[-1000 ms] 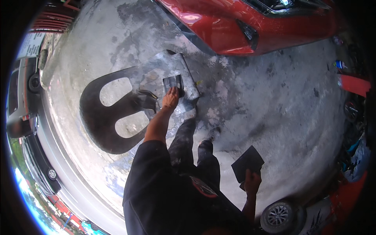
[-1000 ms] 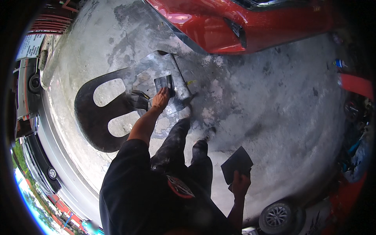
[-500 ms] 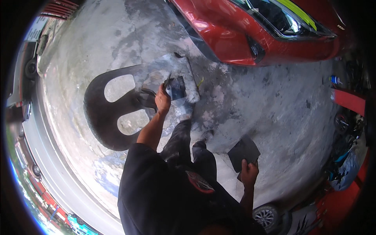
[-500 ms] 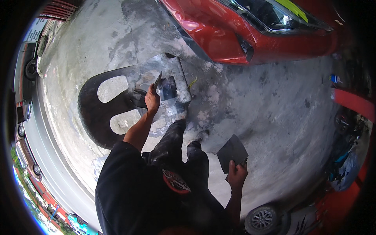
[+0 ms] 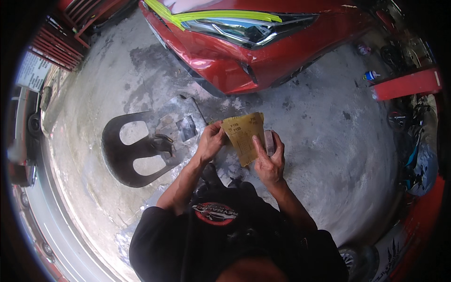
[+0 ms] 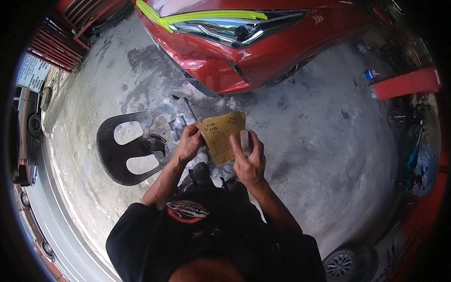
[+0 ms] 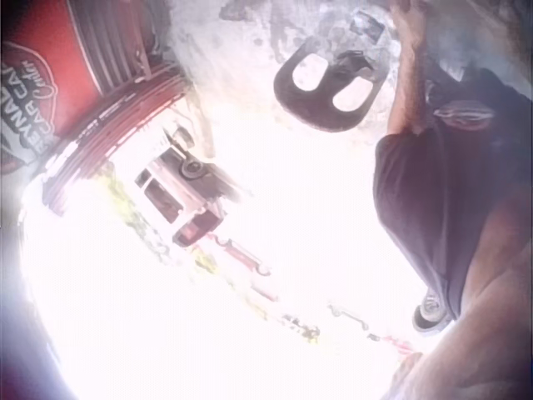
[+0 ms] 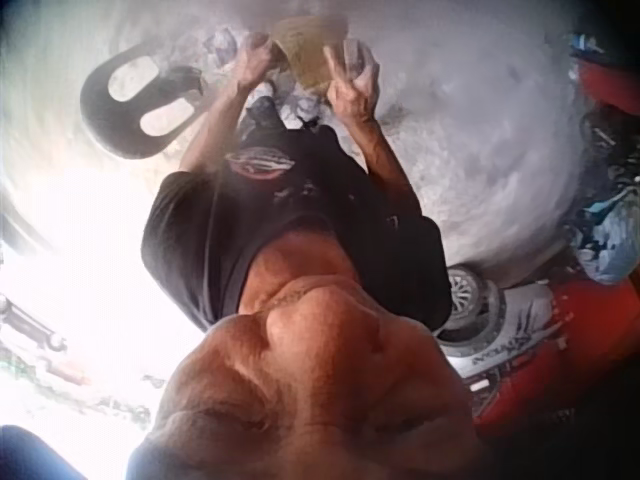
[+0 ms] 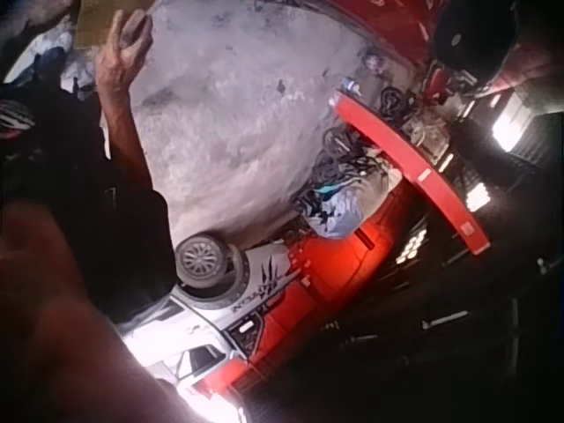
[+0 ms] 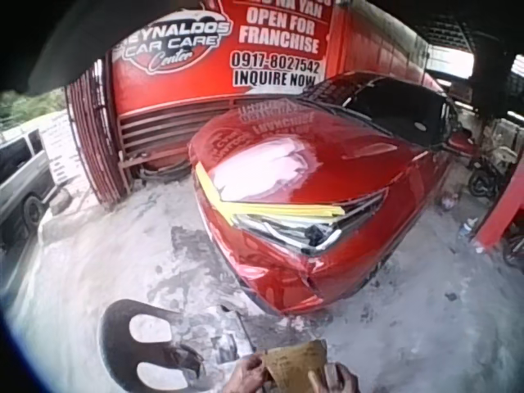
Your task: The person sands a specific area on the rear quarter panel of a red car using a sanding block and water. They repeatedly rub the surface, dip the block in a bucket of water, and switch between different sanding sheets during the process.
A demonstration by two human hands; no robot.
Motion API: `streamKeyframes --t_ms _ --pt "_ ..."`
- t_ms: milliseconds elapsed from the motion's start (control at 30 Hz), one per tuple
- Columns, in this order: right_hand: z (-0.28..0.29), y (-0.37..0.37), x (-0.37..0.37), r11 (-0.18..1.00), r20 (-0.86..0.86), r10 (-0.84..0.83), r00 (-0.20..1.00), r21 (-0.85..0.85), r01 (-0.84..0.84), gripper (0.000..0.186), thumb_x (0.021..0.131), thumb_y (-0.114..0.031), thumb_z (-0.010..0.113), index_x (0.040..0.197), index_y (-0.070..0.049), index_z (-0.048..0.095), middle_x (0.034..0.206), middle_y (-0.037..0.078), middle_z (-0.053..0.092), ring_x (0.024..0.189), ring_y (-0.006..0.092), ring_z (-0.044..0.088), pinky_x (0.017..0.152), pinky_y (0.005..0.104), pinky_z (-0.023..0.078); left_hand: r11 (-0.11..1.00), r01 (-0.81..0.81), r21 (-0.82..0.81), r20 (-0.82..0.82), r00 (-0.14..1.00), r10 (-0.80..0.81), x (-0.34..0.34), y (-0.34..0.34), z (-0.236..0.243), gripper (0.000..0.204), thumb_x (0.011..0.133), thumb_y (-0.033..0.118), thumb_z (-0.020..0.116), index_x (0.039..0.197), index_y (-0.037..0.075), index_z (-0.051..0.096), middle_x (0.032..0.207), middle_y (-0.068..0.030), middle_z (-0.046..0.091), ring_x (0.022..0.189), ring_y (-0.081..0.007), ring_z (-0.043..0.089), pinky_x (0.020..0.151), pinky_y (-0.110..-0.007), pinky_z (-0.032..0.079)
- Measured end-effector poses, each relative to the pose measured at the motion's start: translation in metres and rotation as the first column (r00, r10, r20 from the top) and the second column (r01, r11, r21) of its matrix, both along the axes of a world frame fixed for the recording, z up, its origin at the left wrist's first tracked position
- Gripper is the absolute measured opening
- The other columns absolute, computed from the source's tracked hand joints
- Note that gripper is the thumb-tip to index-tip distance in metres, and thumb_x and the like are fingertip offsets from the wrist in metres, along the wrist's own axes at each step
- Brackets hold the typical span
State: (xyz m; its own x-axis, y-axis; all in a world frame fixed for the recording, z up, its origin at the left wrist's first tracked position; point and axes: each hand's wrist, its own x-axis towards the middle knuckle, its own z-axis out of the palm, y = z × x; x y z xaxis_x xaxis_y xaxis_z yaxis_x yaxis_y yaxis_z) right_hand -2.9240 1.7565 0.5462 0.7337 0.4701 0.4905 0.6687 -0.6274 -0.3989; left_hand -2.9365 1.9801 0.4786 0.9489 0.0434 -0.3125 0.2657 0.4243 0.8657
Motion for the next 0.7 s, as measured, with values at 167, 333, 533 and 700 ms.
streamKeyframes --t_ms 167,333,533,700 --pt "-0.010 -0.076 -0.013 0.995 0.021 -0.036 0.999 -0.088 0.037 0.073 0.068 0.011 0.070 0.136 -0.017 0.070 0.146 0.026 0.045 0.126 0.0438 0.054 0.105 0.0498 0.048 0.812 -0.026 -0.583 -0.173 0.981 -0.092 0.001 -0.096 0.087 0.036 0.109 0.031 0.055 0.130 0.003 0.061 0.124 -0.0096 0.068 0.109 -0.0183 0.066 0.095 -0.035 0.055" --pt "0.004 -0.143 -0.032 0.940 0.029 -0.341 0.939 0.028 0.341 0.074 0.078 0.002 0.073 0.149 -0.011 0.055 0.146 0.026 0.044 0.124 0.0451 0.054 0.103 0.0489 0.047 0.932 0.213 -0.293 0.048 0.977 -0.209 0.002 -0.166 0.054 0.033 0.106 0.021 0.061 0.134 0.004 0.059 0.129 -0.0105 0.066 0.117 -0.0203 0.065 0.101 -0.036 0.054" --pt "-0.029 -0.229 -0.029 0.325 -0.798 0.500 0.337 0.533 0.781 0.036 0.101 -0.018 0.070 0.133 -0.005 0.063 0.114 0.005 0.069 0.109 0.0135 0.062 0.098 0.0317 0.049 0.895 0.217 -0.389 0.090 0.976 -0.198 0.005 -0.229 0.065 0.033 0.107 0.020 0.058 0.136 0.004 0.059 0.129 -0.0074 0.066 0.115 -0.0181 0.065 0.099 -0.038 0.055" --pt "-0.042 -0.242 -0.022 0.548 -0.587 -0.093 0.804 0.644 0.534 0.025 0.108 -0.020 0.059 0.123 -0.002 0.068 0.112 0.004 0.070 0.103 0.0094 0.060 0.096 0.0278 0.048 0.965 0.224 -0.135 -0.023 0.973 -0.229 0.012 -0.253 0.033 0.031 0.108 0.021 0.057 0.133 0.004 0.062 0.124 -0.0051 0.069 0.113 -0.0170 0.066 0.097 -0.036 0.055"
